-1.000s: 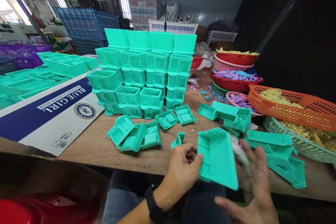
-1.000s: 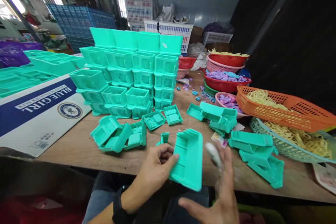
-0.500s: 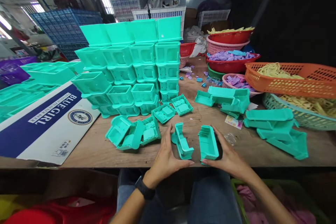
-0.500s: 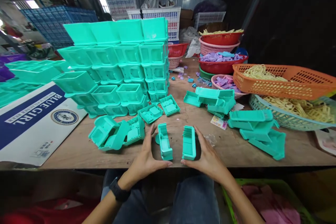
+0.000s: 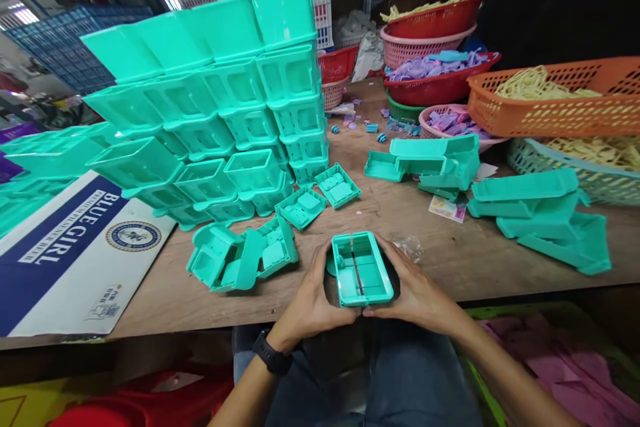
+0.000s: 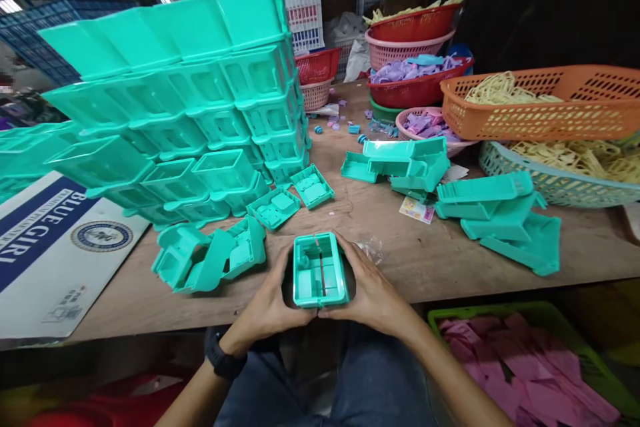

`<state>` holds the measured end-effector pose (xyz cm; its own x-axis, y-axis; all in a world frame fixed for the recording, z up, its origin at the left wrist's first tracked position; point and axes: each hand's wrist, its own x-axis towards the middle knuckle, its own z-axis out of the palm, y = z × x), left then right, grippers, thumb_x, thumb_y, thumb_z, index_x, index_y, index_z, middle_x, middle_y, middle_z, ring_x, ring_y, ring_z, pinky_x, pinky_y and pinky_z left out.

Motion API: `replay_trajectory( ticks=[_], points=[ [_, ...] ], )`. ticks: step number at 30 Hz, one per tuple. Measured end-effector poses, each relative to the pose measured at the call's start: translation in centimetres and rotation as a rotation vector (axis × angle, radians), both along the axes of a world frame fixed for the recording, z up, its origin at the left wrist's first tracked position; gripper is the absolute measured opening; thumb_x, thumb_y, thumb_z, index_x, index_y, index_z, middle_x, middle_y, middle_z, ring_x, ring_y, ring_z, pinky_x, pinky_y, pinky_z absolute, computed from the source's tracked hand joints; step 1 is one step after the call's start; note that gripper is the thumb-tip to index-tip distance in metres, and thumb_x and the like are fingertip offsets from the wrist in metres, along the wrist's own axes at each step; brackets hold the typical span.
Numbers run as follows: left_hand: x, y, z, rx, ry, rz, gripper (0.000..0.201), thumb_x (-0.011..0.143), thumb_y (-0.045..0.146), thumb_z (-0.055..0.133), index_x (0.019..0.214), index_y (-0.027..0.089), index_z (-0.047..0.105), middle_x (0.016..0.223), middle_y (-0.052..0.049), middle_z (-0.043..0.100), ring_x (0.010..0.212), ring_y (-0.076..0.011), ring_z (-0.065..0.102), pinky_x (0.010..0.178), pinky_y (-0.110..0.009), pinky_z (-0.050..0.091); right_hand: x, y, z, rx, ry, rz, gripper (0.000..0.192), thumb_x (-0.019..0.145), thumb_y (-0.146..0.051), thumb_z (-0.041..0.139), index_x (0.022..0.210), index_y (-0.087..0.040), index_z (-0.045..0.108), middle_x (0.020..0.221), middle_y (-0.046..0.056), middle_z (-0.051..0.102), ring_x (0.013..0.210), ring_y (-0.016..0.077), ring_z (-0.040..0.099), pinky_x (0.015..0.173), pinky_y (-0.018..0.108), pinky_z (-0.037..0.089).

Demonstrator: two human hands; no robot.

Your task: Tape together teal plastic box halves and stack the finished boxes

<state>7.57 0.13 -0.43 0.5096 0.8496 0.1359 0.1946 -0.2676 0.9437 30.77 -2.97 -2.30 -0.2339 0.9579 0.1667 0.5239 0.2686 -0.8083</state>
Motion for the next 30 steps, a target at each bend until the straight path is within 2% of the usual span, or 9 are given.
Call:
replay_trajectory(
  ticks=[6, 8, 13, 17, 21, 30],
  points=[
    [0.1, 0.0, 0.5, 0.005, 0.010, 0.001, 0.107, 0.063, 0.023, 0.090, 0.154, 0.022, 0.032, 0.156, -0.014, 0.049, 0.147, -0.0375, 0.047, 0.127, -0.057, 0.036, 1.2, -0.2, 0.8, -0.039, -0.051, 0.096, 0.128, 0.068, -0.058, 0.091, 0.168, -0.030, 0.015, 0.171, 0.017, 0.036, 0.155, 0.0402, 0.037, 0.123, 0.061, 0.041],
    [0.1, -0.1, 0.5, 0.014, 0.012, 0.000, 0.108, 0.064, 0.025, 0.092, 0.153, 0.023, 0.033, 0.156, -0.014, 0.050, 0.146, -0.0374, 0.049, 0.126, -0.057, 0.037, 1.5, -0.2, 1.1, -0.060, -0.049, 0.120, 0.126, 0.070, -0.052, 0.092, 0.168, -0.032, 0.015, 0.170, 0.015, 0.037, 0.154, 0.0392, 0.040, 0.122, 0.059, 0.043],
    [0.3, -0.4, 0.5, 0.042, 0.030, 0.053, 0.109, 0.062, 0.034, 0.097, 0.152, 0.025, 0.037, 0.153, -0.014, 0.054, 0.144, -0.0392, 0.051, 0.124, -0.060, 0.041, 1.4, -0.1, 1.1, -0.048, 0.010, 0.087, 0.126, 0.064, -0.049, 0.096, 0.166, -0.032, 0.024, 0.165, 0.014, 0.046, 0.146, 0.0383, 0.052, 0.119, 0.055, 0.048],
    [0.4, -0.3, 0.9, 0.048, 0.036, 0.053, 0.105, 0.062, 0.035, 0.095, 0.151, 0.025, 0.038, 0.150, -0.014, 0.056, 0.139, -0.0407, 0.056, 0.119, -0.062, 0.046, 1.0, -0.2, 1.1, -0.060, 0.027, 0.064, 0.128, 0.061, -0.050, 0.098, 0.166, -0.031, 0.027, 0.165, 0.014, 0.047, 0.148, 0.0385, 0.050, 0.120, 0.056, 0.046],
    [0.5, -0.2, 1.5, -0.013, -0.007, 0.025, 0.105, 0.063, 0.031, 0.093, 0.151, 0.025, 0.036, 0.138, -0.011, 0.066, 0.126, -0.0372, 0.066, 0.111, -0.058, 0.054, 0.9, -0.2, 1.0, -0.061, 0.034, 0.064, 0.129, 0.060, -0.052, 0.098, 0.166, -0.031, 0.027, 0.165, 0.014, 0.047, 0.148, 0.0380, 0.049, 0.121, 0.056, 0.045],
    [0.0, 0.0, 1.0, 0.003, 0.019, 0.018, 0.103, 0.061, 0.031, 0.097, 0.147, 0.031, 0.040, 0.147, -0.008, 0.059, 0.137, -0.0392, 0.057, 0.119, -0.061, 0.046, 0.7, -0.1, 1.1, -0.031, 0.034, 0.071, 0.129, 0.059, -0.052, 0.099, 0.165, -0.028, 0.029, 0.165, 0.016, 0.047, 0.149, 0.0387, 0.048, 0.121, 0.057, 0.045]
  ],
)
